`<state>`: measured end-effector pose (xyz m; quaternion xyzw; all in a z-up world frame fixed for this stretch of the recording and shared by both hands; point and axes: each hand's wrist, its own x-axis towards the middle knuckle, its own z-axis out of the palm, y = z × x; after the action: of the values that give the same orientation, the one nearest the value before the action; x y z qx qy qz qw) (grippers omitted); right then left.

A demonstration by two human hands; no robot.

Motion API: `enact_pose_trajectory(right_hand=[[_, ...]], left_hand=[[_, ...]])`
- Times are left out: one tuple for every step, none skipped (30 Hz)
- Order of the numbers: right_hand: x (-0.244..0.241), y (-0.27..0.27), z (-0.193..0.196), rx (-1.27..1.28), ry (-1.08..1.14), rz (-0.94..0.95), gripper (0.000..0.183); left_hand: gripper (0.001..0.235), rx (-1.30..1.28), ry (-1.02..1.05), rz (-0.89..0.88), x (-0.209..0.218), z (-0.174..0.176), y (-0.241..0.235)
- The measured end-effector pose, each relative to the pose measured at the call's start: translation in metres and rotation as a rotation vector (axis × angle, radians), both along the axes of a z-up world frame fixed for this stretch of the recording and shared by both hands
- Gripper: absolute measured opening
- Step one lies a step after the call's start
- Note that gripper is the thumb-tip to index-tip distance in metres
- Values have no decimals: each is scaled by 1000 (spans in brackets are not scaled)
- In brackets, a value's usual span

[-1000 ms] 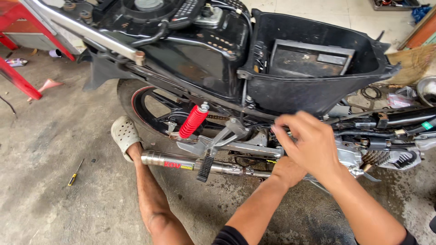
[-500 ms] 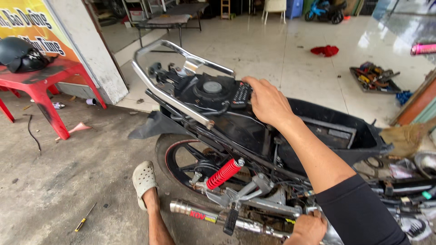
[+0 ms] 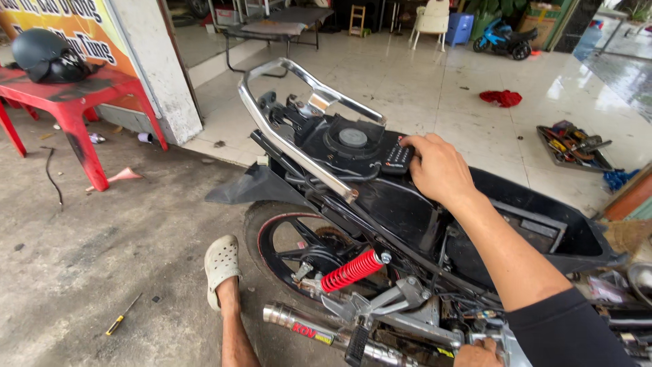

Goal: The person is working on the lower engine and exhaust area of a motorcycle, using a wrench to tighten bolts on the exhaust pipe. The person briefly reaches up to the seat area to handle a remote control before returning to the engine work.

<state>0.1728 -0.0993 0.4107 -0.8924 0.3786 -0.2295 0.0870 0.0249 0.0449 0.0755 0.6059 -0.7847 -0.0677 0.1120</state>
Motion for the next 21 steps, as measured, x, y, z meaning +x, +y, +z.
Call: enact_pose_trajectory(right_hand=[[0,-1,1,-20,6,22,45],[-3,-3,-3,-31,14,37,46],[0,-3,1,-10,25,24,46],[-4,-1,-1,-43,5,34,48],[-8,-1,-4,-76,-14,45,50],[-20,9,-7,-40,-4,12,50],[-31,17,-10,-97,-116,43,55],[-40,23,-10,-162,-231,75,61],[-64,34,-21,-133,-223,42,61],[-86,45,-28,-232,-290,188,50],[-106,58,-33,-332,-354,334,41],[-130,65,-54,-315,-349,315,41],[-154,74,-74,-299,-366,318,25],[-176,82,-92,-285,-385,328,15],[-201,81,-124,-272,-382,317,15],[-226,80,-156,-162,-470,182,13],[-250,81,-187,-50,-553,46,15],[-272,77,-215,-38,-549,45,15],[-293,74,-242,69,-550,-70,13],[-314,71,-270,176,-546,-180,12],[-335,63,-291,187,-541,-176,12]], left_hand=[[35,7,6,-3,6,13,-7],[35,23,15,-13,8,24,-8],[34,39,24,-24,4,-9,-39],[33,72,38,-48,-10,-45,-55],[32,106,52,-71,-29,-80,-68],[32,143,61,-104,-30,-81,-66],[34,151,44,-96,-32,-84,-66],[36,155,24,-84,-32,-86,-70],[36,187,31,-114,-35,-82,-65],[40,250,-14,-108,-34,-76,-66],[45,311,-61,-102,-33,-70,-67],[45,328,-57,-120,-34,-74,-66],[38,254,-54,-100,-34,-78,-63],[32,177,-49,-73,-32,-80,-64],[32,191,-45,-82,-30,-70,-58],[30,175,-50,-107,-26,-61,-53],[30,160,-56,-133,-21,-51,-48],[30,171,-50,-131,-18,-32,-47],[35,296,-134,-158,-14,-13,-47],[52,420,-216,-179,-10,5,-47],[52,430,-210,-173,-11,5,-47]])
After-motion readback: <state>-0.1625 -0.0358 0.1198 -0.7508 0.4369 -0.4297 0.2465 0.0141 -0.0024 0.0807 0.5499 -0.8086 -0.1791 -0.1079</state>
